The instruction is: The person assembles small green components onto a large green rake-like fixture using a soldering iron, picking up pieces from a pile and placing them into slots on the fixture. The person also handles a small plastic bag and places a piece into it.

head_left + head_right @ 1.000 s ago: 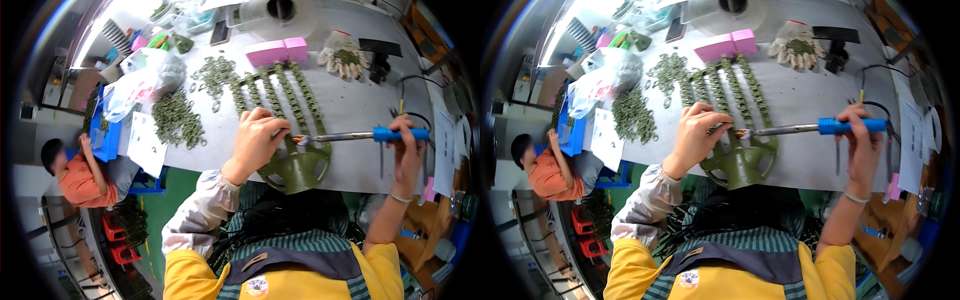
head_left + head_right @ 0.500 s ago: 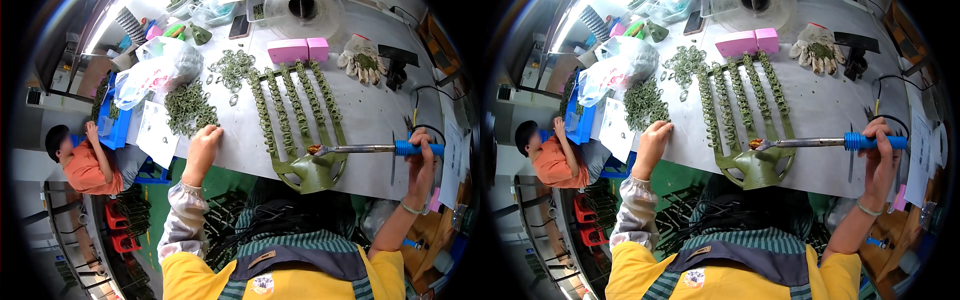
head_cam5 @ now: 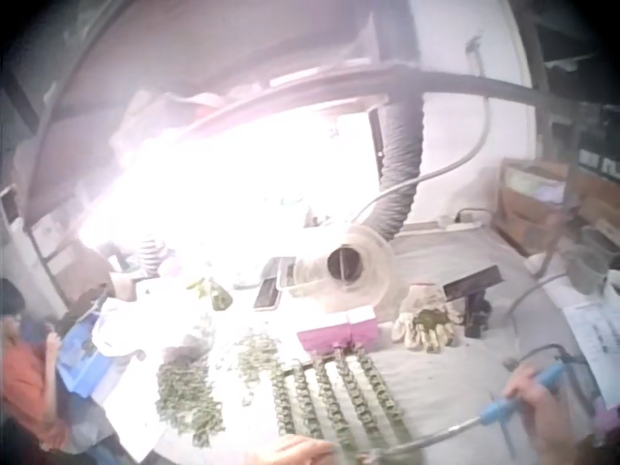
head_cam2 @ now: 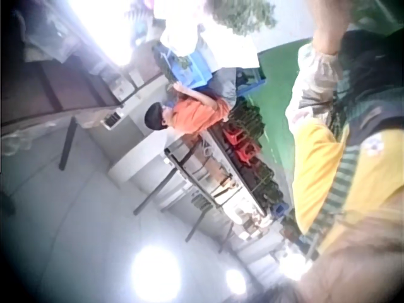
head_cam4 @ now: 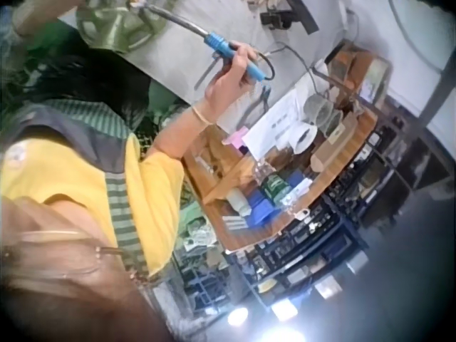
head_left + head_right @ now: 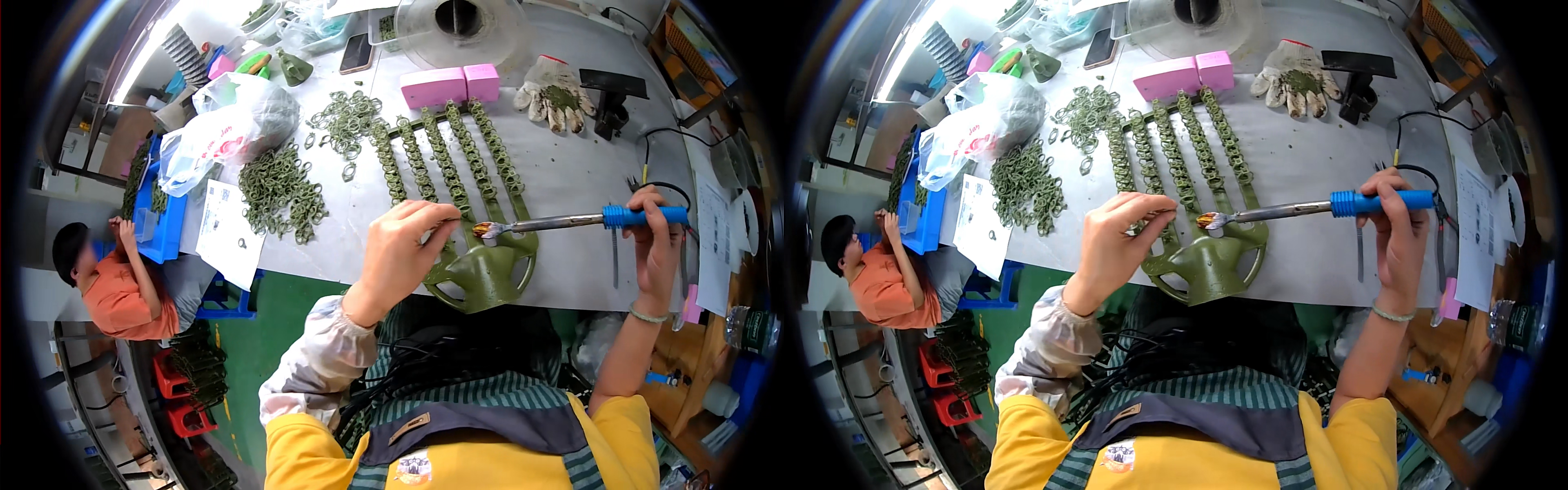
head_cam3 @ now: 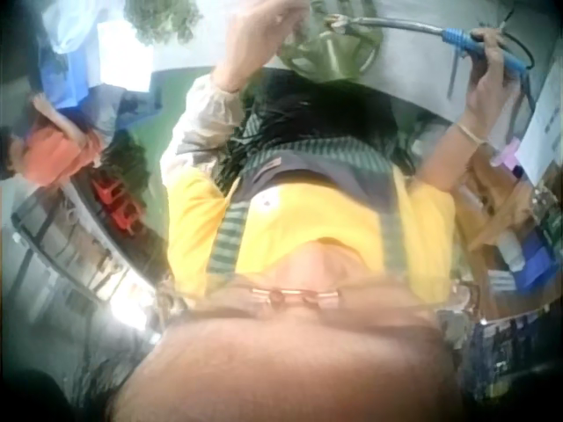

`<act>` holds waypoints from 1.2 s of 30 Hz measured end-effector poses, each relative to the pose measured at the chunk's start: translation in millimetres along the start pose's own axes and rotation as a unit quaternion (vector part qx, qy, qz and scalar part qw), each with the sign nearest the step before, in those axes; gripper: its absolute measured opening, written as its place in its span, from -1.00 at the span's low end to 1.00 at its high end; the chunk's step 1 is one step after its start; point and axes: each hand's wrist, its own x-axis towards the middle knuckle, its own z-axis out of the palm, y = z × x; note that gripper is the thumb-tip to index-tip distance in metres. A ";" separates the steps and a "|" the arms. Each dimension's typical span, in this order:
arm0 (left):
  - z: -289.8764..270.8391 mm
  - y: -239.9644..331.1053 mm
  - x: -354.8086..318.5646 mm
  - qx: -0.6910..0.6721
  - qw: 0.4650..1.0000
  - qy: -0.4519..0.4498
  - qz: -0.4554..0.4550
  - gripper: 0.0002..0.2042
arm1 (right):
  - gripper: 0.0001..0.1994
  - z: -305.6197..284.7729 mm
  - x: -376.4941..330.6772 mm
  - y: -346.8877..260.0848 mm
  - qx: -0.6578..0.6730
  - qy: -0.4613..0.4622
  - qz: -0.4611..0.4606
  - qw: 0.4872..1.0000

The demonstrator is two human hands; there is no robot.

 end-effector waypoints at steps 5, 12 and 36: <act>26.7 -11.0 6.6 0.082 0.993 0.027 0.076 -0.90 | -0.87 4.3 2.5 15.2 0.025 0.011 0.037 0.999; 32.6 -13.8 6.1 0.118 0.991 0.019 0.064 -0.88 | -0.88 11.3 3.8 11.9 0.050 -0.009 0.028 0.998; -58.6 -150.3 -32.4 0.223 0.962 0.044 -0.154 -0.87 | -0.81 -16.5 -4.1 -9.1 -0.039 -0.002 -0.006 0.999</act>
